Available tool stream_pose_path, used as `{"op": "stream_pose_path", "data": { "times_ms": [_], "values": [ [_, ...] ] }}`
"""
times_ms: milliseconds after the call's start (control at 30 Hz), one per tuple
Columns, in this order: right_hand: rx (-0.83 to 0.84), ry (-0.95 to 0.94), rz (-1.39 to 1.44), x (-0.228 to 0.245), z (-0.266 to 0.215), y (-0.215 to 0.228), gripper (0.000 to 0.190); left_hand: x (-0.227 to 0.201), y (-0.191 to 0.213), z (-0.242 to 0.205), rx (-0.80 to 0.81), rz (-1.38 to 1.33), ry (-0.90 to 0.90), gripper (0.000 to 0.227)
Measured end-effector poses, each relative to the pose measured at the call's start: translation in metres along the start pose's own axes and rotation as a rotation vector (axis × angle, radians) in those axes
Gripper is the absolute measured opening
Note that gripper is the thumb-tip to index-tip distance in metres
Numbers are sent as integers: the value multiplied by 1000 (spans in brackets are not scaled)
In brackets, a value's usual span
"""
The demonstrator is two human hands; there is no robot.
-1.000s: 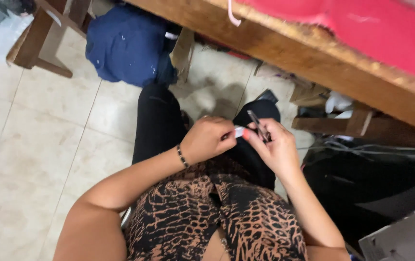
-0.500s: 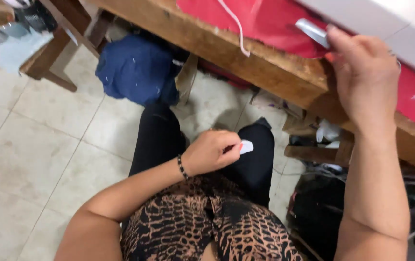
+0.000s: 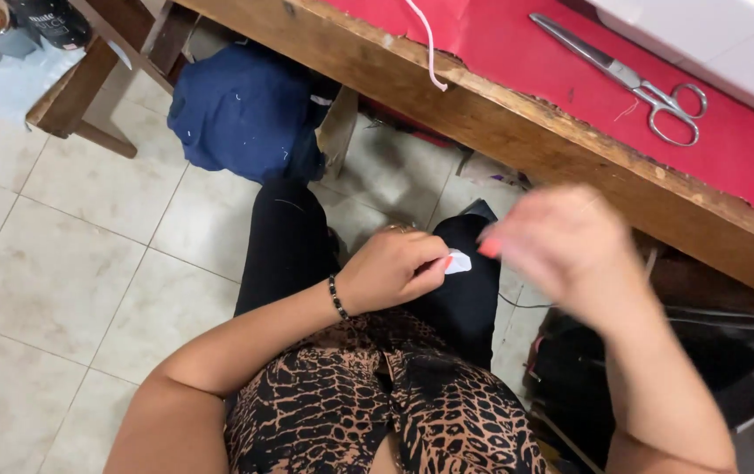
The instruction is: The person is manually turning fabric tubes and preparing small decorative bows at a sewing workstation.
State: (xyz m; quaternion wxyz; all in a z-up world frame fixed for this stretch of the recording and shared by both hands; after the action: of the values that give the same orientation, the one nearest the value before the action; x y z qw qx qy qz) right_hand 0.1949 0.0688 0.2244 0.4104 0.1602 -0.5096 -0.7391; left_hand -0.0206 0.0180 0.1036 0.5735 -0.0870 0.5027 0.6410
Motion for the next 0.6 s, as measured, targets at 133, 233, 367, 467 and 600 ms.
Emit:
{"op": "stream_pose_path", "data": {
  "times_ms": [133,233,367,467,600],
  "values": [
    [117,-111,208,5,-40,-42,4,5,-5,2,-23,-108,-1,27],
    [114,-140,155,2,-59,-53,6,7,-15,5,6,-177,-39,25],
    [209,-180,-59,-7,-80,-56,11,29,-50,15,76,-191,-153,21],
    [302,-342,-61,-21,-124,-61,13,39,-97,28,129,-289,-237,24],
    [326,-547,-8,-42,-222,-116,14,85,-203,0,248,-375,-286,20]
  ]
}}
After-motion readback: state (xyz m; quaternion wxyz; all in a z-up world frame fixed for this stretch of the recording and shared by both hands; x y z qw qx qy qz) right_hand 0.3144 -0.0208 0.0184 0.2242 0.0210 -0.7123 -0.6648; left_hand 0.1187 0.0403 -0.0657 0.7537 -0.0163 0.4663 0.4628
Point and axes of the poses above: each hand's wrist, its own z-axis towards the middle knuckle, its own y-axis out of the back of the hand, x = y × z, the point moved 1 cm from there along z, towards the middle knuckle, and after that the axes turned 7 degrees about -y, right-handed, at the moved point
